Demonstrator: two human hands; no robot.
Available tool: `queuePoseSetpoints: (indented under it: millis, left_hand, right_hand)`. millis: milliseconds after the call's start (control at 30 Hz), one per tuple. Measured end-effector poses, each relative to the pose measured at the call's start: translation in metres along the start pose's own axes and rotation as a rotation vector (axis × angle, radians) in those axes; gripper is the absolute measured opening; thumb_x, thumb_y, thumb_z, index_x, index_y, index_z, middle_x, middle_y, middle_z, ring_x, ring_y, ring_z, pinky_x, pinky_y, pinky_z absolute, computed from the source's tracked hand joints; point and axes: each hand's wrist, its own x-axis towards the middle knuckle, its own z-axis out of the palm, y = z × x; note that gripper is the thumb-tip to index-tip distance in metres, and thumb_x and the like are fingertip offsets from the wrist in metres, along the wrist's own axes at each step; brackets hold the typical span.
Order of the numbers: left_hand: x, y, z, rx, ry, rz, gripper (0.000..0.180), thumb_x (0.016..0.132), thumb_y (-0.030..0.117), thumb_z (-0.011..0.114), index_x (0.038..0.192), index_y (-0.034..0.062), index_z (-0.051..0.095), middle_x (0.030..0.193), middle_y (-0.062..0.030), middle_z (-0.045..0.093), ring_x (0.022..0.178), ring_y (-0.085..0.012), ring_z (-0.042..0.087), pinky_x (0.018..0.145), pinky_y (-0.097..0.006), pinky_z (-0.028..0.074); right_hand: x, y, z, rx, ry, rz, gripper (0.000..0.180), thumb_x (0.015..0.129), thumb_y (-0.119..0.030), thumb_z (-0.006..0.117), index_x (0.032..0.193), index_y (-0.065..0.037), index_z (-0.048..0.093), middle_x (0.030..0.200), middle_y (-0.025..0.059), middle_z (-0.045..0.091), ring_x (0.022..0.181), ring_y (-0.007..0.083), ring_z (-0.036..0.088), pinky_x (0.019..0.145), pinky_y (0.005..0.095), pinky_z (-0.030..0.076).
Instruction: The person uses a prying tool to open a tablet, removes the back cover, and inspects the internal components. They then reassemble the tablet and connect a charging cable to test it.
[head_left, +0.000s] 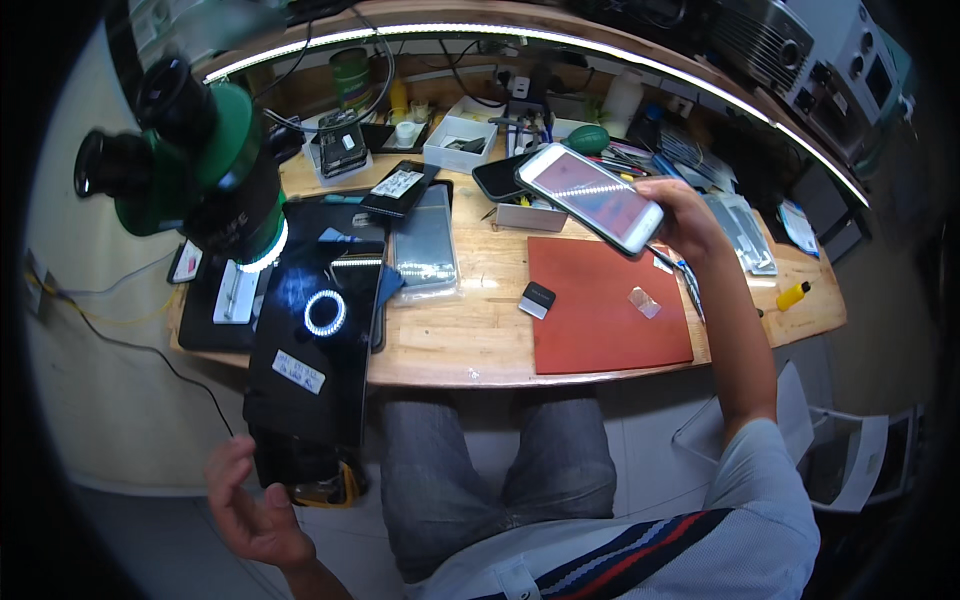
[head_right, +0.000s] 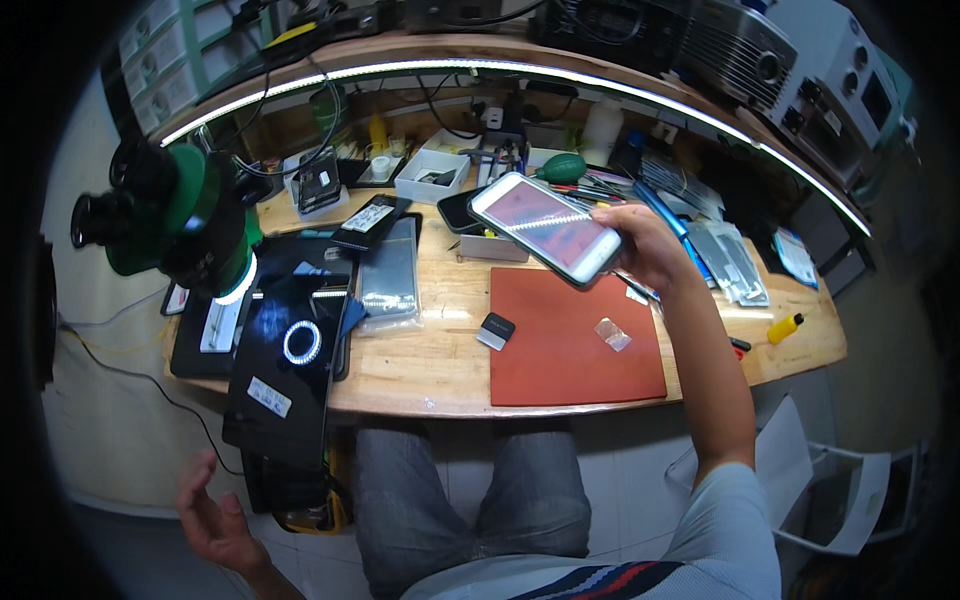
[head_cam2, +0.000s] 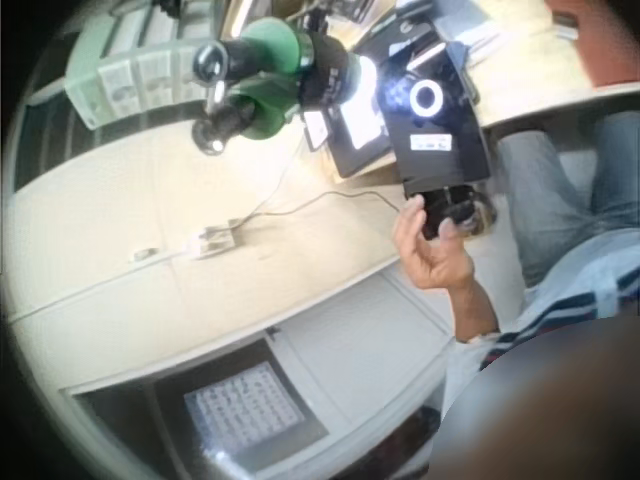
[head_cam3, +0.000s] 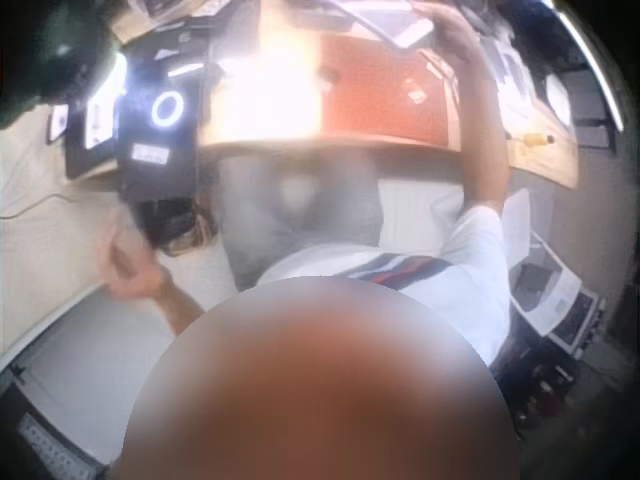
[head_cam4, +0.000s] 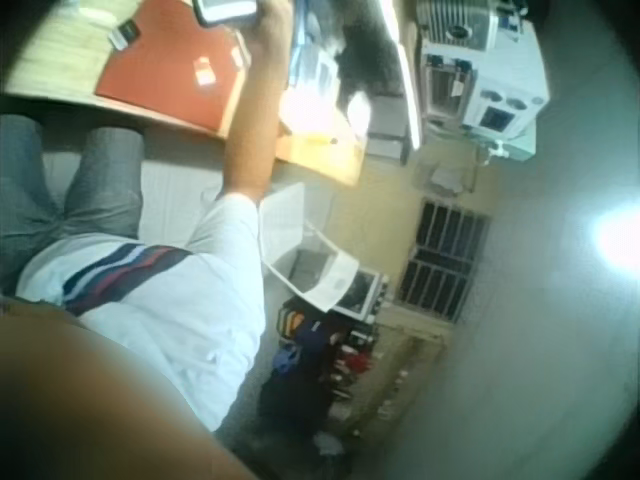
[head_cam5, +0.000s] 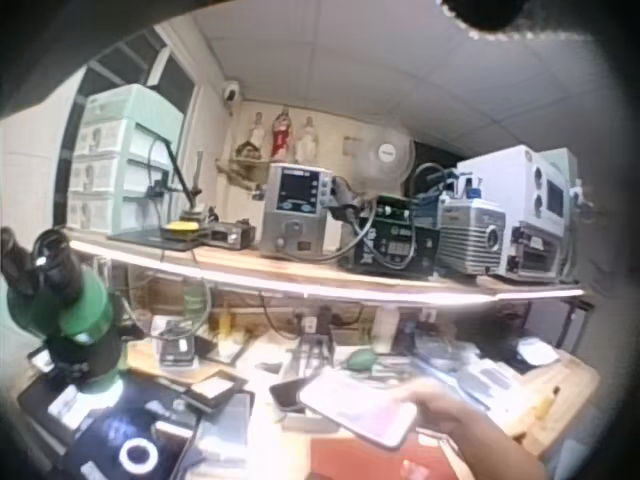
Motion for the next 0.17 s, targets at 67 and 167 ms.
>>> queuePoseSetpoints:
  millis: [67, 167]
  left_hand:
    - [0.024, 0.016, -0.004, -0.139, -0.048, 0.225, 0.048, 0.095, 0.023, 0.069, 0.131, -0.003, 0.052, 0.135, -0.0223, 0.056, 0.125, -0.032, 0.055, 0.106, -0.047, 0.044]
    - [0.058, 0.032, -0.028, -0.222, -0.004, 0.408, 0.077, 0.09, 0.042, 0.072, 0.148, 0.0038, 0.038, 0.154, -0.0178, 0.04, 0.141, -0.0345, 0.039, 0.112, -0.059, 0.032]
  right_hand:
    - [-0.059, 0.008, 0.01, -0.076, -0.057, 0.093, 0.024, 0.092, -0.016, 0.061, 0.093, 0.007, 0.07, 0.081, 0.0098, 0.07, 0.069, 0.0156, 0.068, 0.064, 0.0251, 0.054]
    - [-0.136, 0.018, 0.031, -0.395, -0.131, 0.356, 0.035, 0.087, -0.016, 0.065, 0.106, 0.013, 0.071, 0.09, 0.0146, 0.074, 0.073, 0.0153, 0.068, 0.068, 0.0286, 0.054]
